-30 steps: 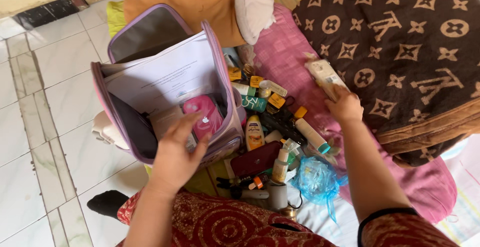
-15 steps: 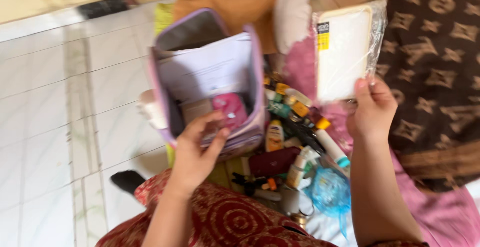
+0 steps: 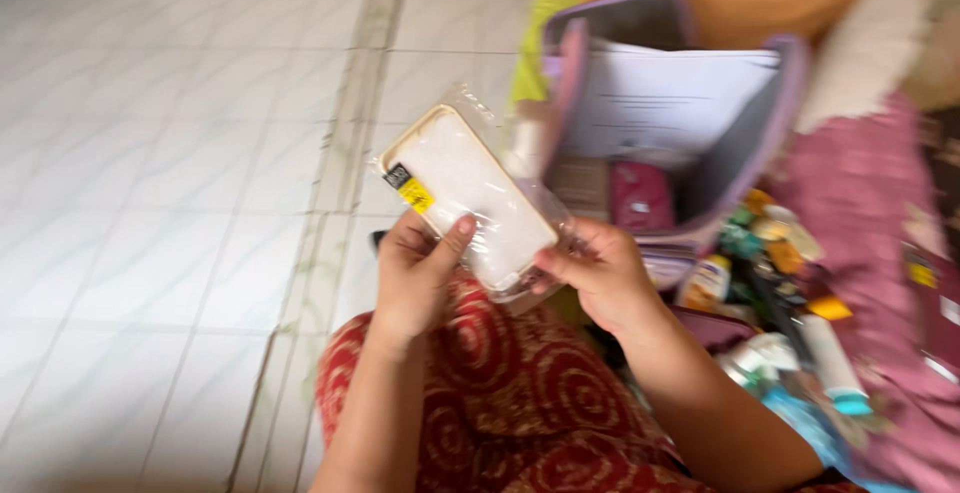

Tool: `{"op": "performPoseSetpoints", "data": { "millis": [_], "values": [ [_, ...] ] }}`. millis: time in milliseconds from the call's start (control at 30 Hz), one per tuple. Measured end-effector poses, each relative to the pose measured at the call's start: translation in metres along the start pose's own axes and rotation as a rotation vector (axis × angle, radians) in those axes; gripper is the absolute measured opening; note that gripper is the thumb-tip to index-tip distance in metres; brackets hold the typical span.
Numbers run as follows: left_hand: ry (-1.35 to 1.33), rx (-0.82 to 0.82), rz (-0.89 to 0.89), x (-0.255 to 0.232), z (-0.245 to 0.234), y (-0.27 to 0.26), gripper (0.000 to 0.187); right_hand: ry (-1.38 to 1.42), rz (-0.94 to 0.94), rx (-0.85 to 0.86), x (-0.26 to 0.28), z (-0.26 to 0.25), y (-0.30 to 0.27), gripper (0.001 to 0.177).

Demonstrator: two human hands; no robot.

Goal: The person sits on the floor and unpacks phone cases from plastic packaging, removing foam inserts from each case by hand. They place the unpacked cases one at a time into an open backpack beside them, handling black, pink, beige, and maroon cases in sequence.

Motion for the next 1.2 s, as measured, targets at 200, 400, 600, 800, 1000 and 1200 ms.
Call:
{"op": "performPoseSetpoints", "data": {
  "millis": [200,400,600,800,1000,1200],
  "values": [
    [-0.183,-0.174,-0.009,-0.003,-0.055,-0.018,0.021,0.144,0.012,0.052,-0.024,0.019,0.016,0.016],
    [-0.225,-0.289,0.046,0.010,-0.078,-0.025,0.023,0.314,0.073,0.037,-0.024,0.026,0.025,0.020],
    [-0.318,-0.265,0.088,0.030,-0.092,-0.021,0.028,0.156,-0.110,0.011,-0.018,0.022,0.029,0.022],
    [-0.828,0.264,-0.066,-0.002,-0.067,-0.035,0.074,-0.153,-0.427,0.047,-0.003,0.026,0.018,0.018],
    [-0.722,0.158,-0.147,0.003,-0.069,-0.031,0.077,-0.463,-0.650,0.095,0.009,0.035,0.002,0.014],
    [-0.569,-0.080,-0.098,0.021,-0.085,-0.022,0.054,-0.637,-0.675,0.125,0.010,0.029,-0.006,0.016]
  ]
}}
Point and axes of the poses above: each hand's wrist, its own y-axis towards the middle knuckle, its own z-axis out of the palm, x = y × z, the point moved 5 cm from there along y, towards the middle knuckle, and after that the axes turned 14 degrees about y, right-handed, at the moved point
